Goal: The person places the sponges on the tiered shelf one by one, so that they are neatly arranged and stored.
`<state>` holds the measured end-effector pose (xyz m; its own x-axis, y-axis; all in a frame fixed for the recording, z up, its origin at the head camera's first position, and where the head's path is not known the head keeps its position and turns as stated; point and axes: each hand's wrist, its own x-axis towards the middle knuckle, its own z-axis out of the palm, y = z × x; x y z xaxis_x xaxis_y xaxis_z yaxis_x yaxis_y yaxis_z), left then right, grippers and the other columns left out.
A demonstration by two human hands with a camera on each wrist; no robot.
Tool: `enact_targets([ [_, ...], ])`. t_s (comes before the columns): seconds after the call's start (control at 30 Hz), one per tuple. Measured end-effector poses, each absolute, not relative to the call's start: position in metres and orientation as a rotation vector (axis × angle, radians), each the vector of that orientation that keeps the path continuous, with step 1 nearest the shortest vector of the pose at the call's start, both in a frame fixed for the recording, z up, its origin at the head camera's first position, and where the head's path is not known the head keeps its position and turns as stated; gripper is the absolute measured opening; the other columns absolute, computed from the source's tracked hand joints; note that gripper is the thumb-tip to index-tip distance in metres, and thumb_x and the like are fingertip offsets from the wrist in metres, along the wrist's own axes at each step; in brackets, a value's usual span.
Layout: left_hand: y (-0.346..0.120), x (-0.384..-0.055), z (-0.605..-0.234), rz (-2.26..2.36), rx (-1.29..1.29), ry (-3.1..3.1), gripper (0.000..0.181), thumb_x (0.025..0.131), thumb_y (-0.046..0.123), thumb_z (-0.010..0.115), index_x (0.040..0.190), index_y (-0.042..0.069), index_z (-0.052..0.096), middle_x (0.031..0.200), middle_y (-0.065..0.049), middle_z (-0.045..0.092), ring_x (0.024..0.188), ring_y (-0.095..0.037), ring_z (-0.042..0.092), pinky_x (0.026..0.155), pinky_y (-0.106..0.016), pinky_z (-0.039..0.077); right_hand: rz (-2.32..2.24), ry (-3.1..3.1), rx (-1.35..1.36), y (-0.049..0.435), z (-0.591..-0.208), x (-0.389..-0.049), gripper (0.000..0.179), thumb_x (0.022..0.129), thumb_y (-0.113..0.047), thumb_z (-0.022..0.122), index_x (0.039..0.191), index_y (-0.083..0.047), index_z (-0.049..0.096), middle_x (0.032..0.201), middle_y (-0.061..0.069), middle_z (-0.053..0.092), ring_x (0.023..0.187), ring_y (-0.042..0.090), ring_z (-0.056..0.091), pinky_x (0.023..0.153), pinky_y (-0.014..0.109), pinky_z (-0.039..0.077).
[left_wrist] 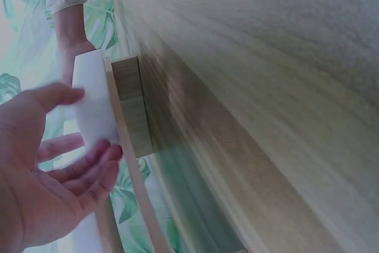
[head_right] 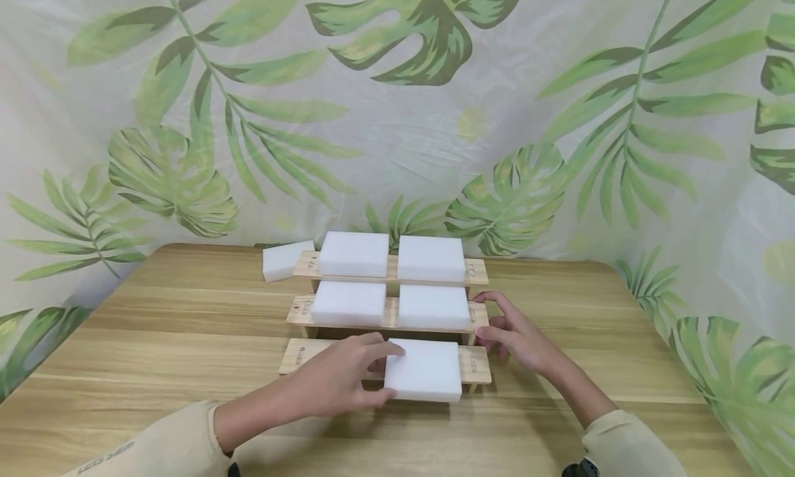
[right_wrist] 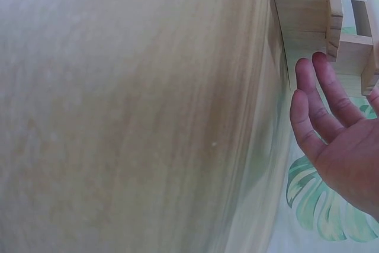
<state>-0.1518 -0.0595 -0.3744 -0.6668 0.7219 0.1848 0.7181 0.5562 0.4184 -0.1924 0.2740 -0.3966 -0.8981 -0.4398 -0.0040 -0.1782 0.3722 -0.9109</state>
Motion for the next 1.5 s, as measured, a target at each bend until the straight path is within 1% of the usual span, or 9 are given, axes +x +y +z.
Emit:
enact_targets([
  [0.07,-0.058,-0.153,-0.374,0.802,1.256,2.73,0.035,0.089,0.019,0.082,0.118,0.004,0.07,0.084,0.001,0.066,0.07,-0.002,0.052,0.065,-0.016,0.047,-1.541,2.386,-0.548,0.274,-0.397,-0.192,0.051,0.105,-0.014,0.055,0.148,-0.004,0.029,0.091,0.018,0.068,0.084,0.022,0.066,0.06,0.039,0.056],
  [0.17,-0.057,-0.155,-0.375,0.854,1.255,2.705,0.028,0.089,0.015,0.082,0.111,0.003,0.07,0.075,0.004,0.065,0.066,0.0,0.051,0.065,-0.015,0.048,-1.543,2.387,-0.547,0.274,-0.397,-0.193,0.051,0.105,-0.014,0.055,0.147,-0.003,0.029,0.09,0.018,0.067,0.083,0.022,0.066,0.059,0.039,0.056],
  [0.43,-0.054,-0.158,-0.376,0.893,1.269,2.711,0.023,0.088,0.015,0.083,0.105,0.004,0.07,0.073,0.005,0.064,0.065,0.0,0.051,0.065,-0.016,0.048,-1.536,2.402,-0.527,0.273,-0.396,-0.192,0.052,0.104,-0.014,0.056,0.148,-0.003,0.029,0.089,0.017,0.067,0.083,0.02,0.066,0.059,0.038,0.056],
  [0.6,-0.052,-0.16,-0.376,0.896,1.255,2.721,0.023,0.089,0.014,0.082,0.105,0.004,0.07,0.072,0.006,0.063,0.065,-0.001,0.051,0.065,-0.017,0.048,-1.538,2.403,-0.53,0.273,-0.395,-0.192,0.052,0.104,-0.013,0.056,0.147,-0.002,0.03,0.089,0.017,0.068,0.082,0.02,0.067,0.059,0.037,0.055],
  [0.83,-0.05,-0.163,-0.376,0.922,1.261,2.708,0.023,0.089,0.013,0.082,0.106,0.003,0.07,0.072,0.004,0.063,0.065,-0.001,0.051,0.066,-0.016,0.048,-1.557,2.387,-0.552,0.274,-0.395,-0.192,0.05,0.105,-0.013,0.055,0.146,-0.003,0.03,0.093,0.02,0.069,0.082,0.021,0.068,0.059,0.037,0.056],
  [1.17,-0.046,-0.167,-0.38,0.952,1.304,2.704,0.023,0.089,0.01,0.082,0.106,-0.001,0.071,0.069,0.006,0.062,0.063,0.001,0.05,0.065,-0.013,0.048,-1.569,2.367,-0.551,0.273,-0.395,-0.191,0.05,0.105,-0.012,0.055,0.146,-0.003,0.029,0.089,0.017,0.067,0.082,0.021,0.066,0.058,0.037,0.056],
  [1.5,-0.043,-0.17,-0.381,0.937,1.321,2.721,0.025,0.089,0.011,0.082,0.107,-0.001,0.07,0.07,0.004,0.065,0.063,0.002,0.051,0.066,-0.011,0.048,-1.562,2.374,-0.551,0.273,-0.396,-0.191,0.05,0.104,-0.013,0.056,0.147,-0.002,0.03,0.089,0.017,0.067,0.083,0.021,0.066,0.059,0.037,0.056],
])
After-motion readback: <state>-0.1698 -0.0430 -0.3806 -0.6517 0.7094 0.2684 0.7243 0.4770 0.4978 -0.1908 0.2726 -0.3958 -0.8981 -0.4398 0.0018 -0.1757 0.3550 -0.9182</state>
